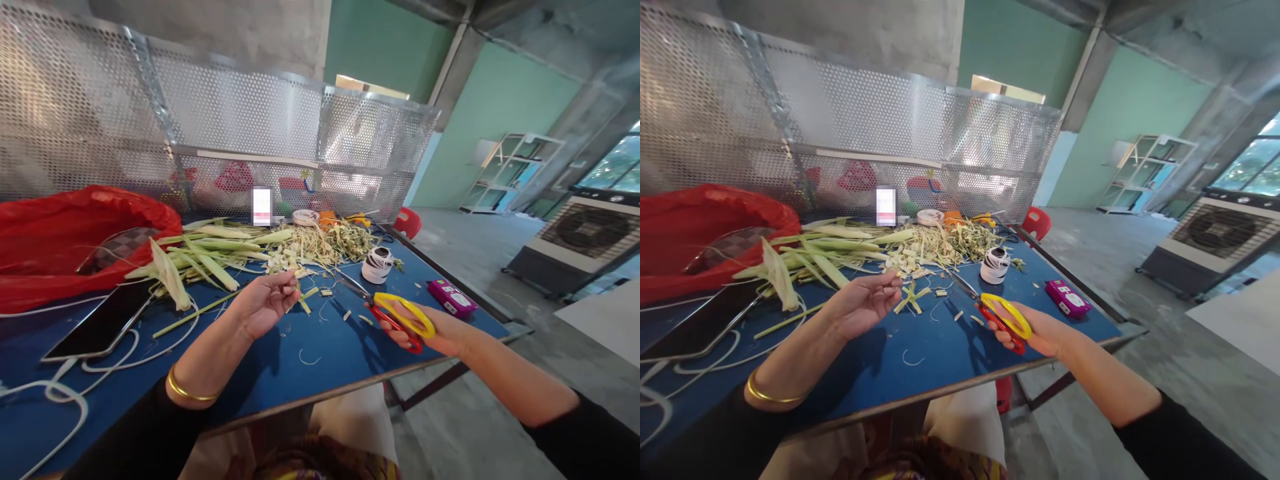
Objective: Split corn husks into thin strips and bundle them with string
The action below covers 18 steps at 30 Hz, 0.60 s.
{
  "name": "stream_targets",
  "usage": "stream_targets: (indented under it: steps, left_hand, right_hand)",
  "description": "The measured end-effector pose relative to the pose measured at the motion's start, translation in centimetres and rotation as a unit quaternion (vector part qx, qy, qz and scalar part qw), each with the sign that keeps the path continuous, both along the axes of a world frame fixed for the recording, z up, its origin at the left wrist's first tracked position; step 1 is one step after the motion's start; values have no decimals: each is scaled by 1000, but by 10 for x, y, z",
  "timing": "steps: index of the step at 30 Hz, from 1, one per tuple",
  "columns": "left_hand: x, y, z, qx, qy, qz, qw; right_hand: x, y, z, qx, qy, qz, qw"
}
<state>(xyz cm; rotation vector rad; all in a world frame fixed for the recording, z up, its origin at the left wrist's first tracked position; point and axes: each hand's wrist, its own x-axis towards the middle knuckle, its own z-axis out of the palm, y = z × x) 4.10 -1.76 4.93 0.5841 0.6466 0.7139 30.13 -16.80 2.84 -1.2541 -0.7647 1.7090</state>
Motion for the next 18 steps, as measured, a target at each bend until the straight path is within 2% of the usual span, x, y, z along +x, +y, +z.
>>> stream_targets:
  steps: [4, 9, 12, 18]
  left_hand:
    - [-1, 0, -1, 1, 2, -1, 1000]
    - [-2, -1, 0, -4, 0, 0, 1000]
    - [-4, 0, 1, -7, -8, 1, 1000]
    - [-5, 1, 4, -12, -15, 5, 1000]
  right_hand:
    - [-13, 21, -1, 9, 37, -3, 999]
    - [-16, 41, -9, 25, 24, -15, 999]
    - [-17, 34, -9, 15, 11, -6, 1000]
    - [-15, -1, -6, 20, -59, -15, 998]
